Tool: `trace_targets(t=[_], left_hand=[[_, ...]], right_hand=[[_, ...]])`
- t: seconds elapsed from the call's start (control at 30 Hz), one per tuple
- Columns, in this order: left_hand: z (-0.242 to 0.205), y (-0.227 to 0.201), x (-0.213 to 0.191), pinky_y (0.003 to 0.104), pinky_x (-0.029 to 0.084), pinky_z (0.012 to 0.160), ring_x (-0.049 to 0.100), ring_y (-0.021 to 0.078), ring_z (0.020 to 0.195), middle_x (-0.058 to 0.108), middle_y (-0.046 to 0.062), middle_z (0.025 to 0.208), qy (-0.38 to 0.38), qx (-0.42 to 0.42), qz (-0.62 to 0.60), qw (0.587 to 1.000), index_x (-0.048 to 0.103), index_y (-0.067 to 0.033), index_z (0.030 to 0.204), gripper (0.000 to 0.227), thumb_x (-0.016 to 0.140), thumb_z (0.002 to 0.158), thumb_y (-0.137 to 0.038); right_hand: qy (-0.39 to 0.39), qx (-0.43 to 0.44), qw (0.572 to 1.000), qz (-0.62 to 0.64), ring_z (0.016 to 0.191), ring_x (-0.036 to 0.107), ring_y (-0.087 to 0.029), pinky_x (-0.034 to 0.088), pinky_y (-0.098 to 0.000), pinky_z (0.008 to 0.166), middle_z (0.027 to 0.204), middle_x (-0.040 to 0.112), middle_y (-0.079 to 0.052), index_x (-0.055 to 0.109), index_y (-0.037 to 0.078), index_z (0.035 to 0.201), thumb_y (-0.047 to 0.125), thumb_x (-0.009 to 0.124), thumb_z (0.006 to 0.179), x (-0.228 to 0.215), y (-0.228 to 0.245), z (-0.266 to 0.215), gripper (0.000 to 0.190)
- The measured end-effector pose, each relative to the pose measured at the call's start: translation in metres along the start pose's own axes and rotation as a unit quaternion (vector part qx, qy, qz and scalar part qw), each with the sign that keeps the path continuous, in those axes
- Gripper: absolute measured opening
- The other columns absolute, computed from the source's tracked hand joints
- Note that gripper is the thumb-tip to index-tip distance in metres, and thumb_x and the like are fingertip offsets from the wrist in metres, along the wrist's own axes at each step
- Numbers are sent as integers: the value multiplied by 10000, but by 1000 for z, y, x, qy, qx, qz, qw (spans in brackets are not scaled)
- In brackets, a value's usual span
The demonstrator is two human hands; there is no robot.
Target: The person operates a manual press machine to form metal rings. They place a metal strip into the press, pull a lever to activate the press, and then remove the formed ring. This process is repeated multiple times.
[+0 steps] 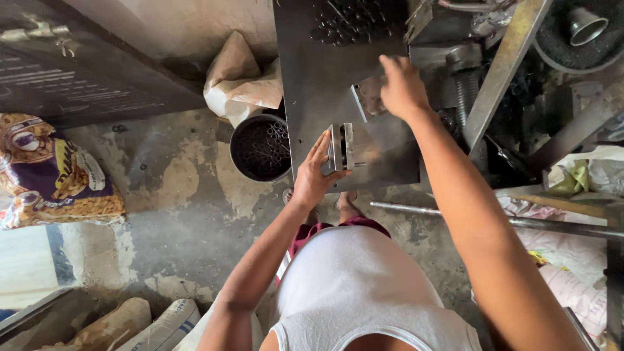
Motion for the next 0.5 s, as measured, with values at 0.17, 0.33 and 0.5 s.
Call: trace_targets(t=[0.17, 0.33, 0.5], left_hand=[[-3, -10, -2, 396, 551, 1086, 518, 354, 1417, 393, 184, 1627, -22, 23, 14, 999, 358, -73, 1577, 993, 912, 756, -146], [-5, -16, -2, 388, 562, 1053, 529, 341, 1405, 400, 174, 1620, -18, -2, 17, 1000, 339, -69, 1583, 990, 890, 765, -146], [3, -15, 0, 384, 564, 1053, 531, 327, 1406, 415, 173, 1616, -10, 2, 10, 1000, 336, -74, 1586, 992, 888, 766, -142]], right_hand=[[128, -170, 882, -420, 1442, 355, -406, 452, -561, 1027, 1559, 320, -221, 200, 126, 1612, 53, 846, 634, 23, 11, -3, 1175], [221, -112, 879, -407, 1280, 518, -359, 533, -467, 1007, 1422, 486, -196, 210, 137, 1687, 92, 886, 688, 6, 24, -18, 1207], [221, -175, 850, -445, 1266, 519, -342, 537, -466, 982, 1351, 527, -167, 371, 68, 1585, 213, 867, 694, -30, 62, -60, 1031]])
Point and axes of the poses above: each hand's wrist, its own z-axis towards the middle knuckle, its own x-axis out of the palm, y = z × x, the point moved 6 cm from there along z, towards the middle knuckle
